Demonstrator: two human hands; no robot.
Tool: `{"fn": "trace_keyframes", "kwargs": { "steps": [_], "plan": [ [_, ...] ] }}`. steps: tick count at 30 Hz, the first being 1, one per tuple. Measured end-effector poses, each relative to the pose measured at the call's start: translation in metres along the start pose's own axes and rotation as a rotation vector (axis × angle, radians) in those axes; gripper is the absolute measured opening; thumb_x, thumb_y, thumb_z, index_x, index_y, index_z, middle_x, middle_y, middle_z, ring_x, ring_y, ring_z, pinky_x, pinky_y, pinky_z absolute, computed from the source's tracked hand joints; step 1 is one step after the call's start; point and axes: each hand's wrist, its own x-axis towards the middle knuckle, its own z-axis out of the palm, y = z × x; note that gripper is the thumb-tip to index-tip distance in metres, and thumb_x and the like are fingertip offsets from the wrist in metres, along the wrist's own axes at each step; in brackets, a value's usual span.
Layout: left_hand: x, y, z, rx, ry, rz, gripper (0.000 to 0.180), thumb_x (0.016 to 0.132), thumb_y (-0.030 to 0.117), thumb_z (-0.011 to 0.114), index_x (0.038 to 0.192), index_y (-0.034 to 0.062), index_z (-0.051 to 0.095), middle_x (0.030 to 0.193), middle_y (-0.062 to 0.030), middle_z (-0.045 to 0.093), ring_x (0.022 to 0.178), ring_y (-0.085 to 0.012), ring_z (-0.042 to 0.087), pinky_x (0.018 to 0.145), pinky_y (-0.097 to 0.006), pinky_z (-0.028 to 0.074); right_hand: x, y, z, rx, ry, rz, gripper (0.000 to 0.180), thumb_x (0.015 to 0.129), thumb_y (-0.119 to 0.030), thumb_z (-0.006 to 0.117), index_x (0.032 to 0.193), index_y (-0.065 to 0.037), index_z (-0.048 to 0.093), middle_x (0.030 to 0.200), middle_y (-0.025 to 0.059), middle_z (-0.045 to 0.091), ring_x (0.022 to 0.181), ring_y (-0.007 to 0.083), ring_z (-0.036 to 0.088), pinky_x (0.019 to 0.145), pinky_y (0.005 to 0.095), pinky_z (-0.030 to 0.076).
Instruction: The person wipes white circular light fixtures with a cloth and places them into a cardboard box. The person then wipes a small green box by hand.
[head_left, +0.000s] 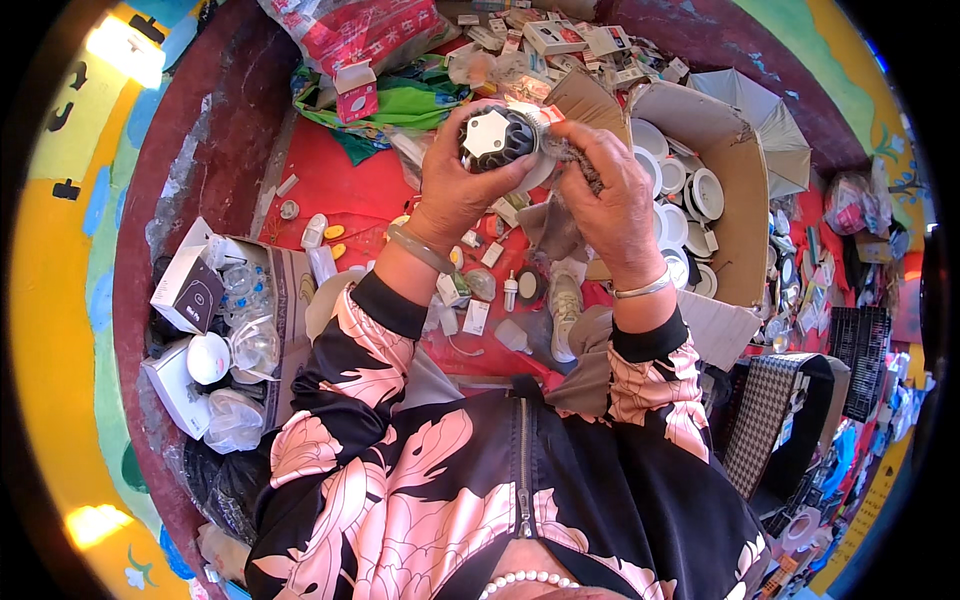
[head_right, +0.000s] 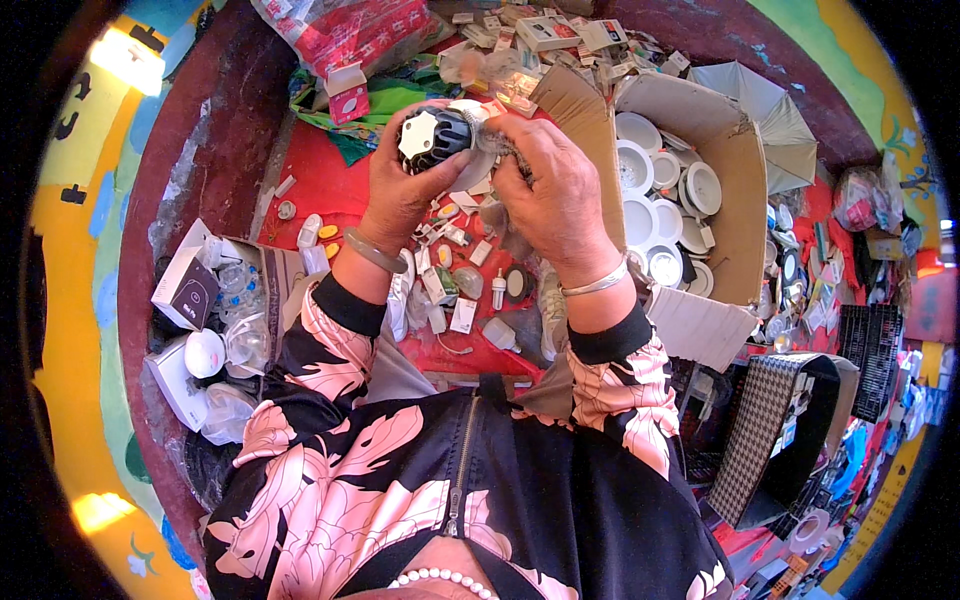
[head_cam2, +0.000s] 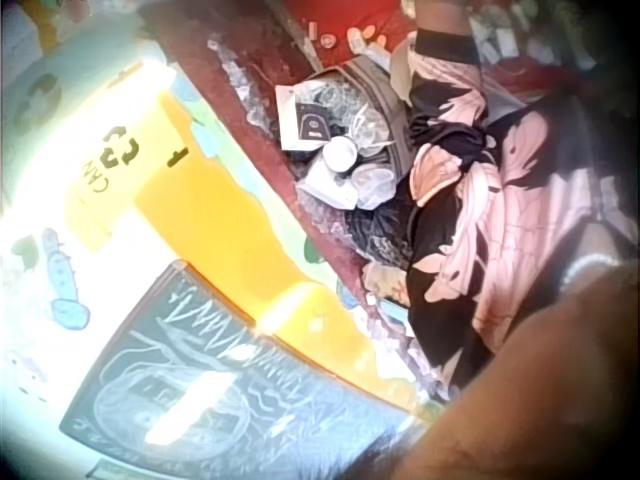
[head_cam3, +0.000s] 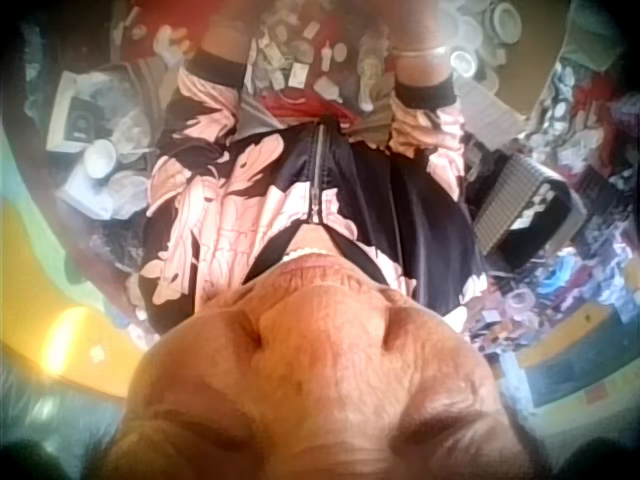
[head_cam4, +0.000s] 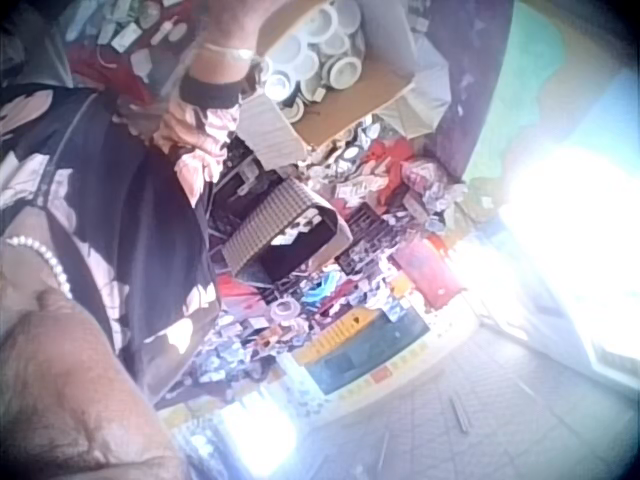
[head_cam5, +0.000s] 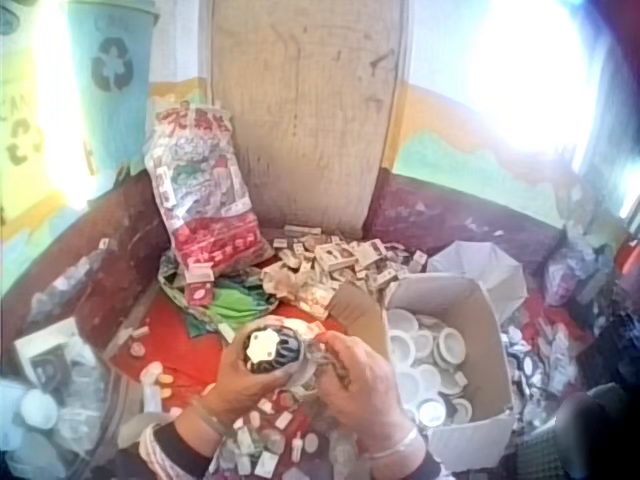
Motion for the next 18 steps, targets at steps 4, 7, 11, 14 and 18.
{"fn": "trace_keyframes", "kwargs": {
  "steps": [4, 7, 11, 14, 18],
  "plan": [
    [0.000, 0.005, 0.001, -0.060, 0.017, -0.011, 0.055, 0.067, 0.001, 0.076, 0.115, 0.0024, 0.048, 0.105, -0.0065, 0.059, 0.095, -0.0130, 0.058, 0.084, -0.026, 0.048, -0.006, 0.008, 0.002, -0.061, -0.040, -0.082, 0.027, 0.072, -0.001, 0.060, 0.098, -0.006, 0.066, 0.085, 0.0095, 0.061, 0.075, 0.0239, 0.062, 0.065, 0.0329, 0.050],
    [0.000, 0.007, 0.000, -0.071, 0.028, -0.016, 0.054, 0.068, 0.000, 0.075, 0.115, 0.0024, 0.048, 0.103, -0.0061, 0.060, 0.094, -0.0131, 0.059, 0.084, -0.027, 0.049, -0.005, 0.007, 0.001, -0.205, -0.062, -0.196, 0.029, 0.072, -0.003, 0.060, 0.101, -0.007, 0.066, 0.084, 0.0081, 0.061, 0.074, 0.0234, 0.061, 0.064, 0.0334, 0.050],
    [0.000, 0.008, 0.000, -0.041, 0.026, 0.003, 0.055, 0.067, 0.001, 0.076, 0.114, 0.0026, 0.048, 0.105, -0.0066, 0.059, 0.096, -0.0134, 0.058, 0.085, -0.028, 0.048, -0.006, 0.001, 0.001, -0.187, -0.100, -0.084, 0.030, 0.075, -0.004, 0.056, 0.104, -0.005, 0.065, 0.082, 0.0097, 0.058, 0.073, 0.0261, 0.060, 0.063, 0.0345, 0.048],
    [-0.001, -0.003, -0.003, 0.115, 0.009, 0.158, 0.057, 0.065, 0.002, 0.076, 0.114, 0.0036, 0.048, 0.112, -0.0096, 0.055, 0.101, -0.0160, 0.055, 0.089, -0.030, 0.045, -0.003, -0.004, -0.002, -0.074, -0.157, 0.030, 0.033, 0.077, -0.005, 0.054, 0.109, -0.003, 0.062, 0.080, 0.0119, 0.055, 0.072, 0.0271, 0.058, 0.064, 0.0340, 0.047],
    [0.001, -0.010, -0.007, 0.270, 0.027, 0.328, 0.060, 0.061, 0.003, 0.077, 0.114, 0.0049, 0.048, 0.119, -0.0130, 0.049, 0.107, -0.0211, 0.052, 0.092, -0.032, 0.043, -0.004, -0.002, -0.002, 0.052, -0.196, 0.086, 0.039, 0.078, -0.005, 0.051, 0.117, -0.001, 0.057, 0.078, 0.0140, 0.052, 0.072, 0.0275, 0.055, 0.067, 0.0325, 0.045]
  ]
}}
